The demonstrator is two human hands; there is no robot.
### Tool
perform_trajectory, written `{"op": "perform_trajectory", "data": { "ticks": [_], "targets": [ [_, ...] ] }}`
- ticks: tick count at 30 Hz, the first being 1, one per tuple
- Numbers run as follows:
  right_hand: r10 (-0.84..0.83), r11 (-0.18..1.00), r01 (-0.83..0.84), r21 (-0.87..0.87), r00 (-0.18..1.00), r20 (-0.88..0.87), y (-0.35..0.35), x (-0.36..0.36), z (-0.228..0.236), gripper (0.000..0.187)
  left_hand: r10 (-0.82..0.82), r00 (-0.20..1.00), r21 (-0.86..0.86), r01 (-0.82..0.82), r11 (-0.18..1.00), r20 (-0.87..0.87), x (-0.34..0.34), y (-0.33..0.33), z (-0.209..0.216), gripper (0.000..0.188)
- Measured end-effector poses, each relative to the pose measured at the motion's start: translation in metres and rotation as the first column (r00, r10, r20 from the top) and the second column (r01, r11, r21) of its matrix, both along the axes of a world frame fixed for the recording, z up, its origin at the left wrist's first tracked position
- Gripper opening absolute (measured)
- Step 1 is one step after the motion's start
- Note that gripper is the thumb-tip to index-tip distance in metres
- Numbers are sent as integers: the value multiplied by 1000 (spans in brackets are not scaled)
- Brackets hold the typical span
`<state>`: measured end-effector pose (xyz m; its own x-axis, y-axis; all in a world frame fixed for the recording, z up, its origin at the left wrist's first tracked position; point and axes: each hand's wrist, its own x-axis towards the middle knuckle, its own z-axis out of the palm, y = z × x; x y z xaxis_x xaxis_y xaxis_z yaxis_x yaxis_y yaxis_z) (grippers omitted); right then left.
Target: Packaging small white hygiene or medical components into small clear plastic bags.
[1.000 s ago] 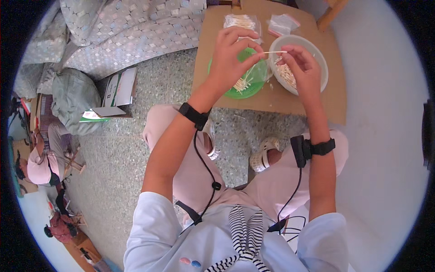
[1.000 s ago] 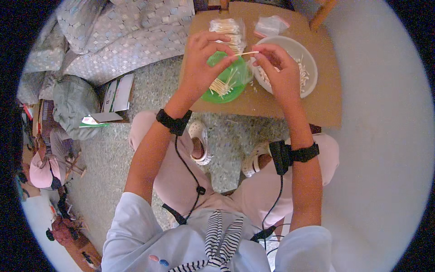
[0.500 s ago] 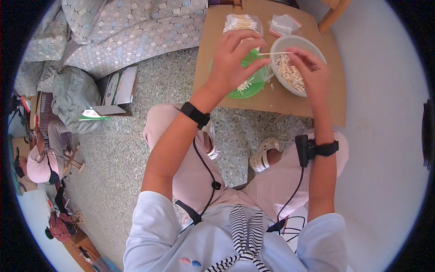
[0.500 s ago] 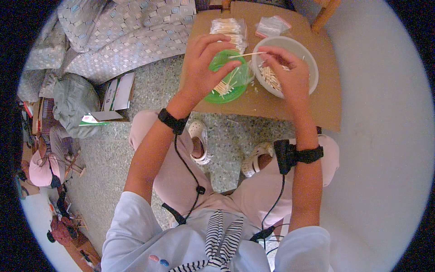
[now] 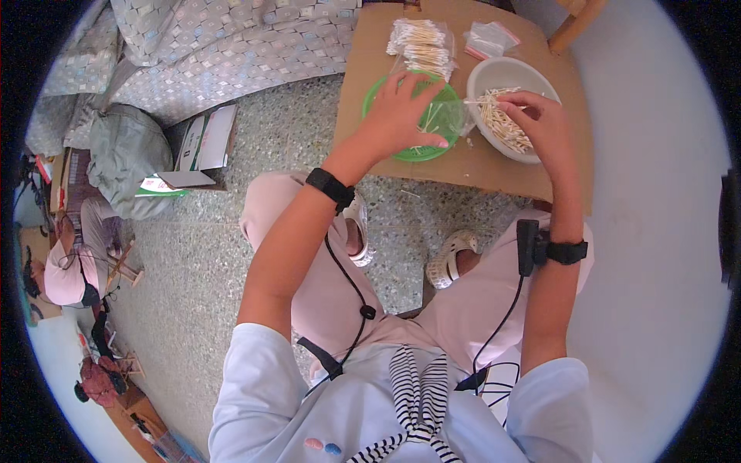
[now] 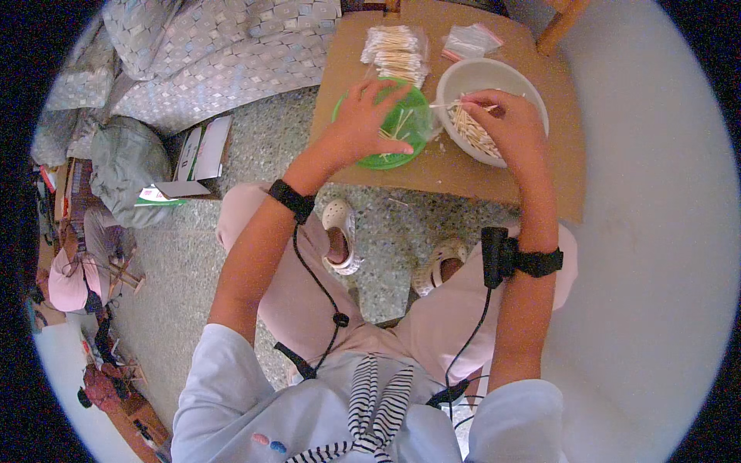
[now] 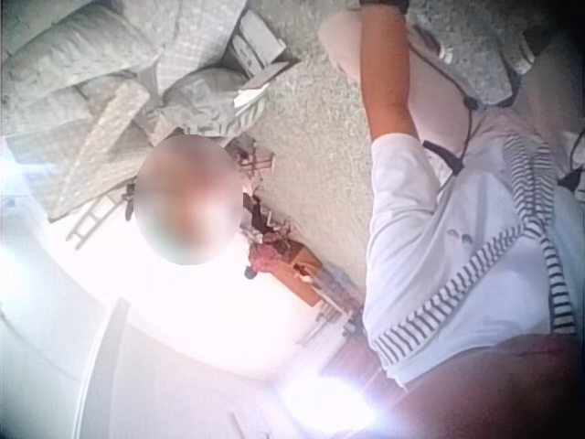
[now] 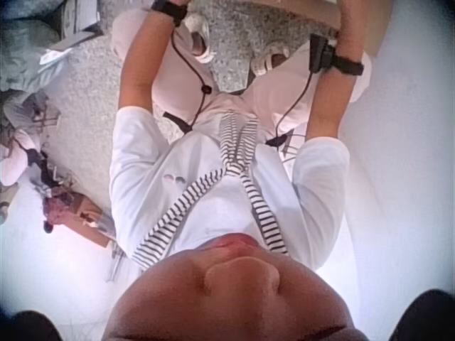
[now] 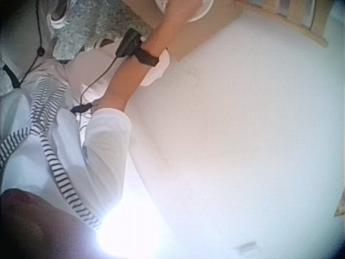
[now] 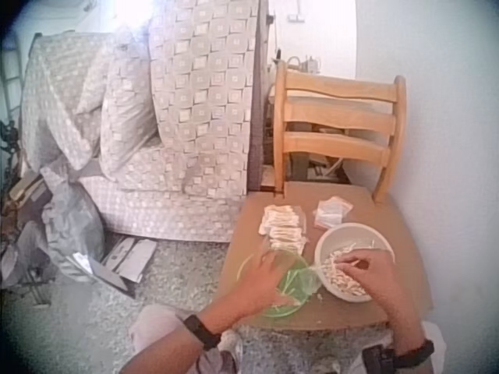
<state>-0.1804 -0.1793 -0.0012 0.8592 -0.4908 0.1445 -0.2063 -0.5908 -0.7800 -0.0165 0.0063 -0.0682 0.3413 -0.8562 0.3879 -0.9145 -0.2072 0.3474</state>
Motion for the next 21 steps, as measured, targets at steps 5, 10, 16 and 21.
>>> {"op": "perform_trajectory", "data": {
  "ticks": [5,10,16,21],
  "targets": [
    [-42,997,36,-74,996,-80,-15,-11,-3,29,-65,998,-45,66,997,16,2,0,-6,85],
    [-37,998,37,-57,999,-10,-17,-16,-3,28,-99,995,15,99,995,20,-7,-5,-4,80],
    [-42,989,29,-148,996,-84,5,-12,12,27,-129,992,-22,129,991,0,-12,-10,-6,69],
    [11,992,-15,-124,999,-30,6,-4,1,28,-124,992,-42,123,991,-5,-11,-15,-11,58]
  ]
}}
